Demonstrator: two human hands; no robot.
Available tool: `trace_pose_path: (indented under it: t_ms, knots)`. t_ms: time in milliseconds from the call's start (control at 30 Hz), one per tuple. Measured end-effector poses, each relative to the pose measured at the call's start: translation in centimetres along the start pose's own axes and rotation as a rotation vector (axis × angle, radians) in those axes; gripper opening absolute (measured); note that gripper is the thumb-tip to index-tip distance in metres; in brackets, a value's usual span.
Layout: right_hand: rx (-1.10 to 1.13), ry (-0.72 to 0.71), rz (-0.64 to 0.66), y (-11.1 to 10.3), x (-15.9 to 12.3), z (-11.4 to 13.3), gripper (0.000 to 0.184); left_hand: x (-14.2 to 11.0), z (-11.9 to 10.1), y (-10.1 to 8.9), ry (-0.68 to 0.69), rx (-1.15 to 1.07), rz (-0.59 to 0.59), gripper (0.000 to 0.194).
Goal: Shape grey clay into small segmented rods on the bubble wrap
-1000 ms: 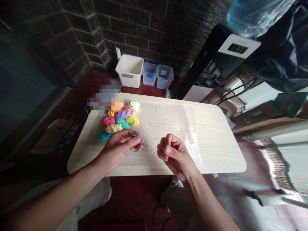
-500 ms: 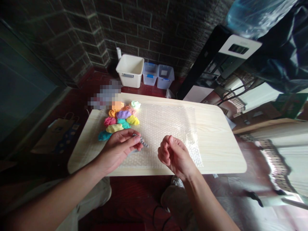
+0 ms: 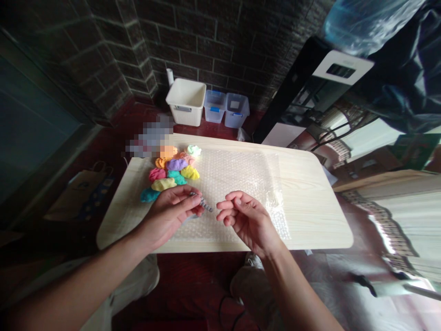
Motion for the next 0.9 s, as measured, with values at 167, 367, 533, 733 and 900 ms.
trace_pose_path:
  t_ms: [167, 367, 533, 733, 900]
  knots:
    - [-0.004, -0.036, -0.015, -0.30, 0.05, -0.16, 0.024, -0.10, -0.11, 0.05, -0.003, 0.008, -0.002, 0.018]
    - [-0.064, -0.042, -0.009, -0.39, 0.15, -0.58, 0.041, -0.10, -0.26, 0.12, -0.020, 0.000, -0.014, 0.020]
    - [-0.126, -0.179, -0.074, -0.57, 0.30, -0.51, 0.016, -0.07, -0.26, 0.10, -0.020, 0.002, -0.015, 0.021]
    - [-0.114, -0.091, -0.070, -0.26, 0.33, -0.35, 0.022, -0.08, -0.15, 0.08, -0.014, 0.026, -0.008, 0.022]
    - [-0.134, -0.109, -0.085, -0.28, 0.39, -0.35, 0.020, -0.20, 0.17, 0.00, -0.010, 0.059, 0.005, 0.019]
Point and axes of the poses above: each hand's wrist, its own x-axis towards the middle knuckle, its own y-axis out of the palm, z = x × y, the point moved 2 cm from there along x, towards the middle knuckle, and after that the axes turned 3 degrees about y, right-handed, at the moved point
